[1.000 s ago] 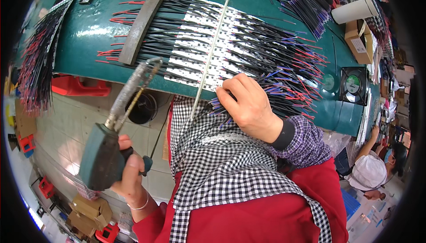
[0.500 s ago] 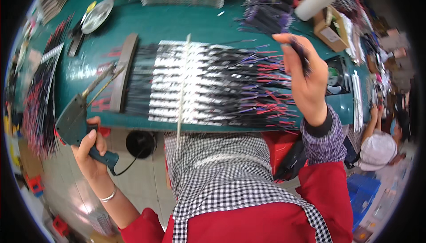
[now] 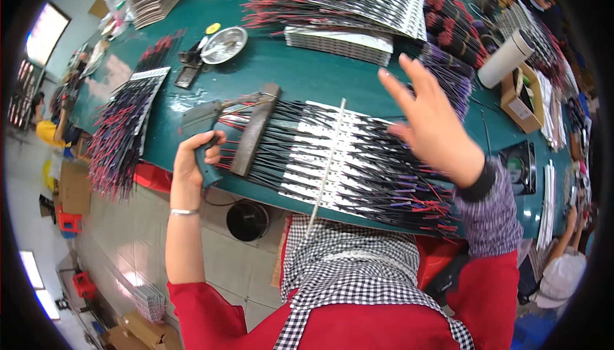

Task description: The person aligns wires onto circuit board strips by hand and solders the wire connections onto the boards using a handheld soldering tool.

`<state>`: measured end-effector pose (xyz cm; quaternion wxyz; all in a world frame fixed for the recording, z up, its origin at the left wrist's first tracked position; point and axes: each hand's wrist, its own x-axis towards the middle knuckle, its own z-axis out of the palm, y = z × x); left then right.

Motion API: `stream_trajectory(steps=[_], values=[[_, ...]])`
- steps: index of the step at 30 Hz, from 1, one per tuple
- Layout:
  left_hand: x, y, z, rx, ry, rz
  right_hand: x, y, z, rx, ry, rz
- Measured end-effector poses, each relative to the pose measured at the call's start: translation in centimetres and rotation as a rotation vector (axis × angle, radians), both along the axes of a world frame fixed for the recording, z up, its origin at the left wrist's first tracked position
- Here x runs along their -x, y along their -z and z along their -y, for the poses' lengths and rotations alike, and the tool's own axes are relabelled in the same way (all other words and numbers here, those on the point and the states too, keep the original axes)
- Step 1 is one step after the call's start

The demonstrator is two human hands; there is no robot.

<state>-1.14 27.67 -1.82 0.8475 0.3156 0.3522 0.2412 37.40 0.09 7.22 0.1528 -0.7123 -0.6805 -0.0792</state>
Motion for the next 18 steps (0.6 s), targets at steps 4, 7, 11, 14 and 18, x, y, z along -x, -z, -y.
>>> stream_trajectory(steps=[4,7,11,14,18], values=[[-1.2,0.8,-3.9,0.010,-0.121,0.152,5.0,0.2,1.2,0.160,-0.090,0.033],[0.6,1.7,-8.0,0.002,-0.332,0.241,4.7,4.3,2.2,0.236,-0.052,-0.027],[3.4,3.9,-10.5,0.067,-0.464,0.260,3.6,8.3,4.2,0.254,0.030,-0.113],[4.8,5.2,-11.4,0.112,-0.546,0.287,3.7,8.8,4.2,0.221,0.042,-0.092],[4.4,4.9,-12.7,-0.028,-0.618,0.031,3.6,9.1,4.0,0.185,0.033,-0.083]])
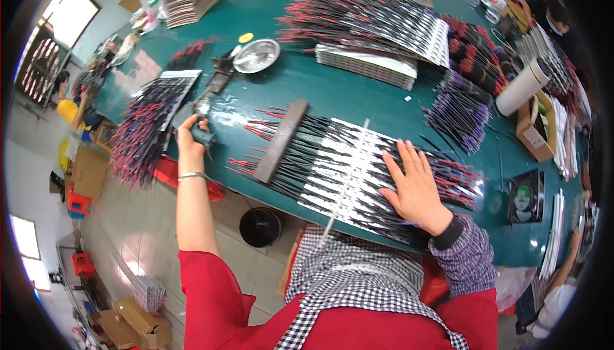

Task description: The person aligns wires onto circuit board strips by hand and solders the wire connections onto the boards using a handheld soldering tool.

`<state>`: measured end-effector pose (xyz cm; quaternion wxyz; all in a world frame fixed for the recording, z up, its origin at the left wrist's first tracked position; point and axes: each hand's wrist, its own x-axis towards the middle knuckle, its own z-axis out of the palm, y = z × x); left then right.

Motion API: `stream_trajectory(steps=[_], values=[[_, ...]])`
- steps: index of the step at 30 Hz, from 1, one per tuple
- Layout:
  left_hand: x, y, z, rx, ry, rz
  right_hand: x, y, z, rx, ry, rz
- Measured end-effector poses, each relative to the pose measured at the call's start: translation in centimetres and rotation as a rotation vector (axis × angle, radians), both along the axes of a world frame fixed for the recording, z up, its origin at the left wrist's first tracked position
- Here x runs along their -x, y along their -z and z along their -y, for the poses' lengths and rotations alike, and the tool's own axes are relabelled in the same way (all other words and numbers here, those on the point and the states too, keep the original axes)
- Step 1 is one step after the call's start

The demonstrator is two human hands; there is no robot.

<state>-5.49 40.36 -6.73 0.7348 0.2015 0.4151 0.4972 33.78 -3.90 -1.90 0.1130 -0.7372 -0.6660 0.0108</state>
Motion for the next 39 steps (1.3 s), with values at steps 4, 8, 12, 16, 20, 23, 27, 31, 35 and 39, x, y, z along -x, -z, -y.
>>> stream_trajectory(steps=[4,8,12,16,20,23,27,31,35,39], values=[[-3.9,-1.2,0.9,-0.049,-0.090,-0.465,-0.4,0.7,0.3,-0.025,0.047,0.020],[0.3,-1.0,-0.7,-0.083,-0.093,-0.651,0.2,1.4,-0.6,-0.073,-0.003,-0.001],[0.1,-2.8,1.5,-0.397,-0.103,-1.675,0.1,1.5,-0.1,-0.114,0.006,0.045],[-8.6,-5.7,11.8,-0.998,0.075,-1.870,-0.3,2.2,0.0,-0.091,0.022,0.056],[-15.3,-5.8,21.6,-1.283,0.491,-1.691,-0.5,2.2,0.2,-0.103,-0.001,0.055],[-14.4,-2.6,19.8,-1.402,0.417,-1.699,-0.2,2.1,-0.3,-0.120,-0.005,0.052],[-13.4,-1.7,17.5,-1.463,0.304,-1.783,-0.4,2.2,0.2,-0.126,0.010,0.056],[-11.4,-3.0,16.4,-1.248,0.235,-2.117,0.0,2.8,-0.2,-0.151,-0.007,0.054],[-14.5,-7.1,26.6,-1.608,0.184,-1.704,-0.2,2.4,0.0,-0.139,0.003,0.043],[-14.8,-6.6,37.0,-1.338,0.732,-1.697,-0.4,2.9,-0.2,-0.186,-0.003,0.049]])
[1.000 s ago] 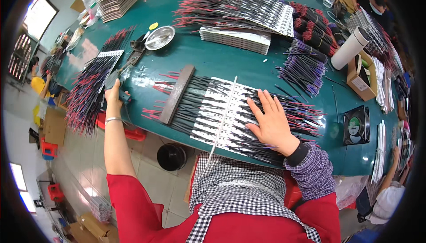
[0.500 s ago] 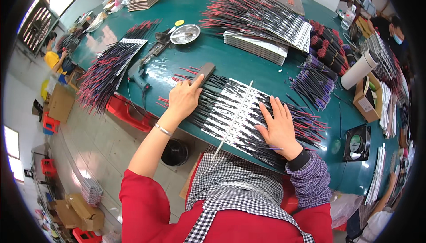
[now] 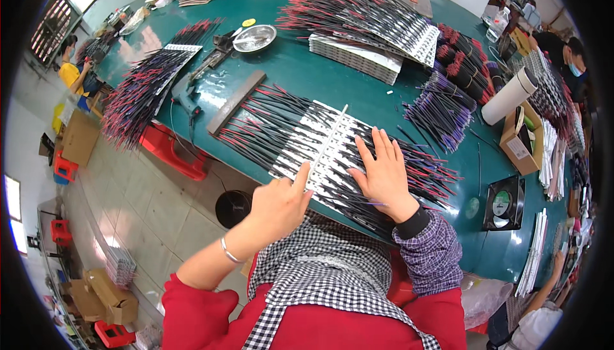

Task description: The person aligns wires onto circuit board strips by hand and solders the wire connections onto the boards using a handheld soldering tool.

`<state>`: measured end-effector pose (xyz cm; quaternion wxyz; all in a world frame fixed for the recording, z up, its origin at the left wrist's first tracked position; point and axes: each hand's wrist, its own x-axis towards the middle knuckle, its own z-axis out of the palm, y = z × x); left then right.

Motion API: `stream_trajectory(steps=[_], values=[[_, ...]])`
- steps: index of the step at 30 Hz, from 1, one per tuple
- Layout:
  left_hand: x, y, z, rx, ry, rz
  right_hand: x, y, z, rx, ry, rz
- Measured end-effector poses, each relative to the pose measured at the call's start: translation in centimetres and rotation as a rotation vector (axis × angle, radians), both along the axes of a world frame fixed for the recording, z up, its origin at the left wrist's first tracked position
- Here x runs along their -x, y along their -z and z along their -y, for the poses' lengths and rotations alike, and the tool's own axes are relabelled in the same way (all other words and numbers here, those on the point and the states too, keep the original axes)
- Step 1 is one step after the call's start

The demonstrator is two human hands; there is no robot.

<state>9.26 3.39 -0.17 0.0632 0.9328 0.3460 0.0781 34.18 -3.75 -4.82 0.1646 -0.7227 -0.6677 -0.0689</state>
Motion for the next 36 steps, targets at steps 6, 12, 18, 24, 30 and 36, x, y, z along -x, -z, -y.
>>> stream_trajectory(steps=[6,12,18,24,30,36], values=[[2.7,3.7,1.8,0.155,-0.090,0.472,0.3,-0.2,-0.4,-0.029,-0.022,0.027],[9.6,1.5,8.0,0.499,-0.557,0.700,-0.2,0.1,-0.1,-0.025,-0.010,0.043],[16.2,2.8,14.2,0.456,-0.601,0.651,-0.3,-0.4,-0.2,-0.024,-0.029,0.055],[16.2,5.0,13.4,0.387,-0.509,0.693,-0.1,-0.2,0.0,-0.020,-0.022,0.061],[16.7,4.7,12.2,0.474,-0.539,0.667,0.1,0.0,0.1,-0.018,-0.013,0.035],[14.6,4.1,10.7,0.511,-0.501,0.666,0.1,-0.4,0.1,-0.027,-0.010,0.039]])
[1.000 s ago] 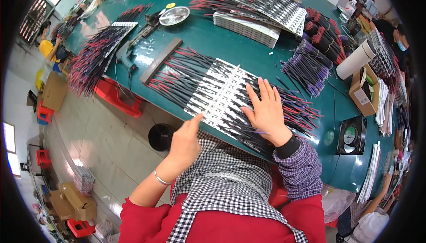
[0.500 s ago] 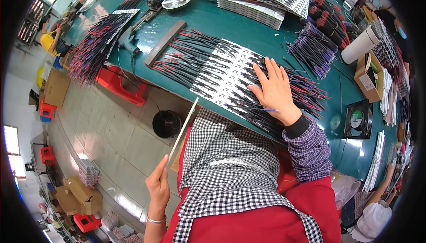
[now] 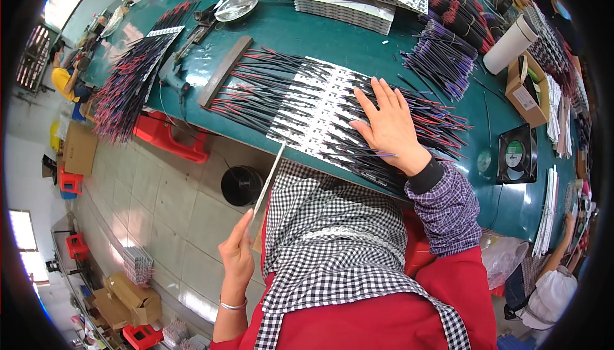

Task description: The person aligns wires onto circuit board strips by hand and solders the wire connections onto the boards using a handheld soldering tool.

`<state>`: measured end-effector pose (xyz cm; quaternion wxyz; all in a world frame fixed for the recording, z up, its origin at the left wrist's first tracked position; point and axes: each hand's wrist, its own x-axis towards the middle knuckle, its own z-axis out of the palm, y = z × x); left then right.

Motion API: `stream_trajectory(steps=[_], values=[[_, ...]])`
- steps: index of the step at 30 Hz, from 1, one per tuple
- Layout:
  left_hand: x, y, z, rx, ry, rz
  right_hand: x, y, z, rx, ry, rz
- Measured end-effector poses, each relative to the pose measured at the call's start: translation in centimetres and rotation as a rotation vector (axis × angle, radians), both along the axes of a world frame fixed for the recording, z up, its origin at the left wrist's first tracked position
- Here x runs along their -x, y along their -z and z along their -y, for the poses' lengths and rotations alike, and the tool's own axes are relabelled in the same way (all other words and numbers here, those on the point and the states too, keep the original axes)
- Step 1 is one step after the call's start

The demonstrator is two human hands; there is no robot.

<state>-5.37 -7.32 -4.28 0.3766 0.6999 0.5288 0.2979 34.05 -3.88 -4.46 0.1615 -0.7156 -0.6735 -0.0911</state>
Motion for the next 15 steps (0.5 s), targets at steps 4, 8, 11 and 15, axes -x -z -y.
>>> stream_trajectory(steps=[4,8,11,15], values=[[-2.0,-0.8,-1.6,0.020,0.004,-0.060,0.2,0.1,-0.2,0.013,0.010,-0.003],[-4.2,-1.4,-3.2,0.042,0.012,-0.013,0.1,0.0,0.0,0.013,0.013,-0.004],[-5.6,-1.4,-4.5,0.104,0.017,0.044,0.4,0.0,0.0,0.021,0.024,-0.004],[-7.6,-0.7,-6.5,0.133,0.036,0.123,0.4,-0.1,0.0,0.022,0.010,-0.017]])
